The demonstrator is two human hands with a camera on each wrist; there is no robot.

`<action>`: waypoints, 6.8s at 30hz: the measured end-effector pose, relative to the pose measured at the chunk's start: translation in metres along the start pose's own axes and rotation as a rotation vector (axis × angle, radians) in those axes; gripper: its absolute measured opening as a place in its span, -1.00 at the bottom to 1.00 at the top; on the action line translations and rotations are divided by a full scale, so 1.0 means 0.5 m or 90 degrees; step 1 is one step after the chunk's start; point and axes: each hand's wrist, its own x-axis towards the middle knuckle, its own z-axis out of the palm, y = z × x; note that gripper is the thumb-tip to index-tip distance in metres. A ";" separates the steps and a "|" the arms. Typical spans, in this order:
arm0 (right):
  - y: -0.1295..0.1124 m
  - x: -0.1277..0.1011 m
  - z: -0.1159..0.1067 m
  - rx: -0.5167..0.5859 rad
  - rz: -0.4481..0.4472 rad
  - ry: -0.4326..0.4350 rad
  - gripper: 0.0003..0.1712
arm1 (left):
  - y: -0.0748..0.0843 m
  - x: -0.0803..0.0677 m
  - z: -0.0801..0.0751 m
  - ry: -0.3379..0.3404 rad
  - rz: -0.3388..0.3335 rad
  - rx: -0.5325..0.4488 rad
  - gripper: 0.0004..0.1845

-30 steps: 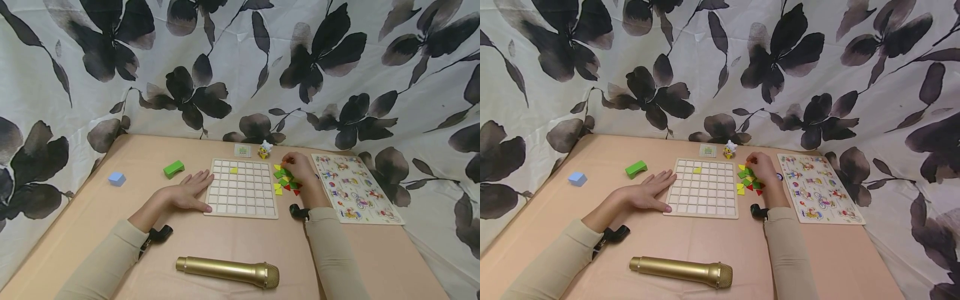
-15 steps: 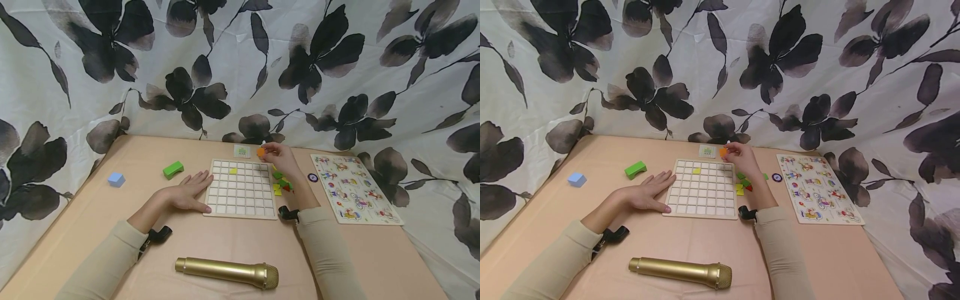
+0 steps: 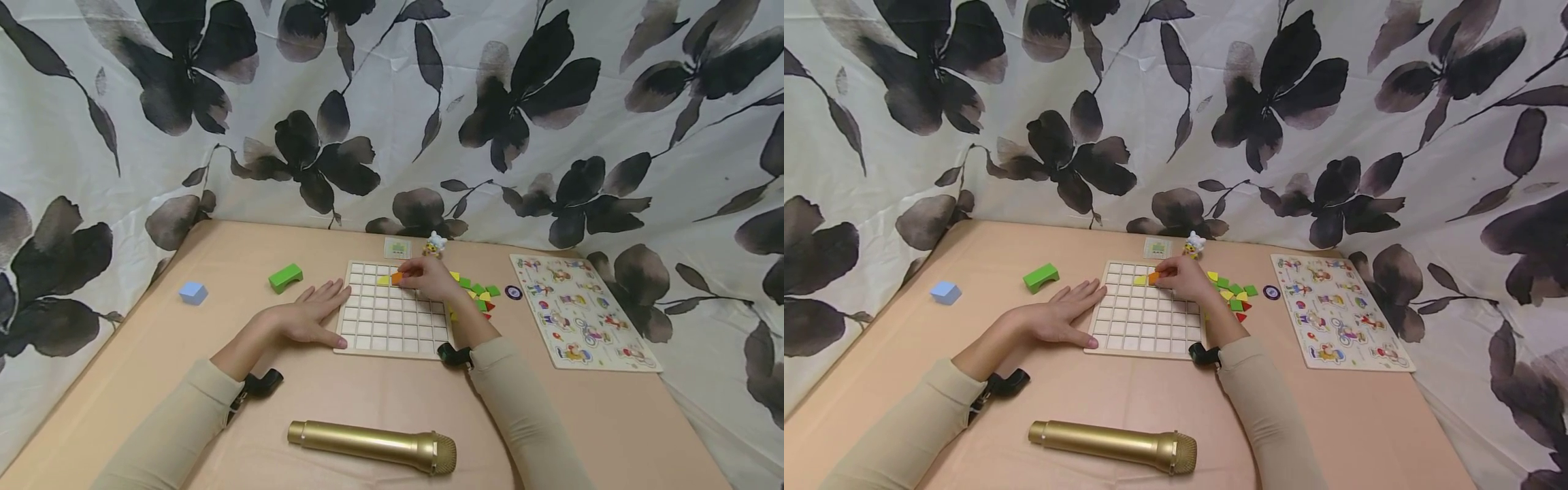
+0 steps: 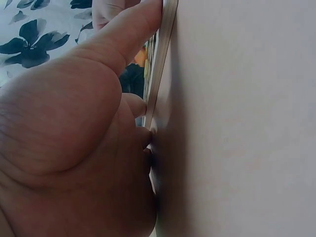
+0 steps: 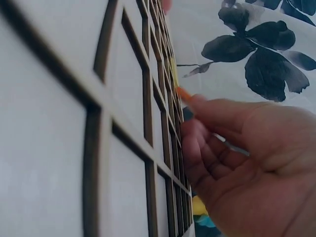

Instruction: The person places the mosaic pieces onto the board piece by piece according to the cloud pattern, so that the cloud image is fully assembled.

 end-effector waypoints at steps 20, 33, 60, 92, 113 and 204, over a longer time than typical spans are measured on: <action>-0.030 -0.044 -0.068 -0.049 -0.034 0.067 -0.52 | 0.001 -0.001 0.000 -0.005 0.000 -0.001 0.25; 0.041 -0.098 -0.185 -0.122 0.057 0.138 -0.58 | 0.001 0.000 -0.001 0.000 -0.001 0.001 0.25; 0.014 -0.054 -0.113 -0.137 -0.021 0.130 -0.88 | -0.006 -0.001 0.000 0.004 0.008 -0.005 0.25; -0.011 -0.002 -0.029 -0.279 -0.166 -0.074 -0.86 | -0.039 0.011 0.017 0.021 0.053 -0.066 0.31; -0.026 -0.065 -0.130 -0.145 -0.094 0.001 -0.58 | -0.002 -0.003 -0.005 0.001 0.009 -0.009 0.26; -0.103 -0.009 -0.018 -0.114 -0.143 -0.064 -0.63 | -0.004 0.000 -0.008 -0.006 -0.002 -0.004 0.24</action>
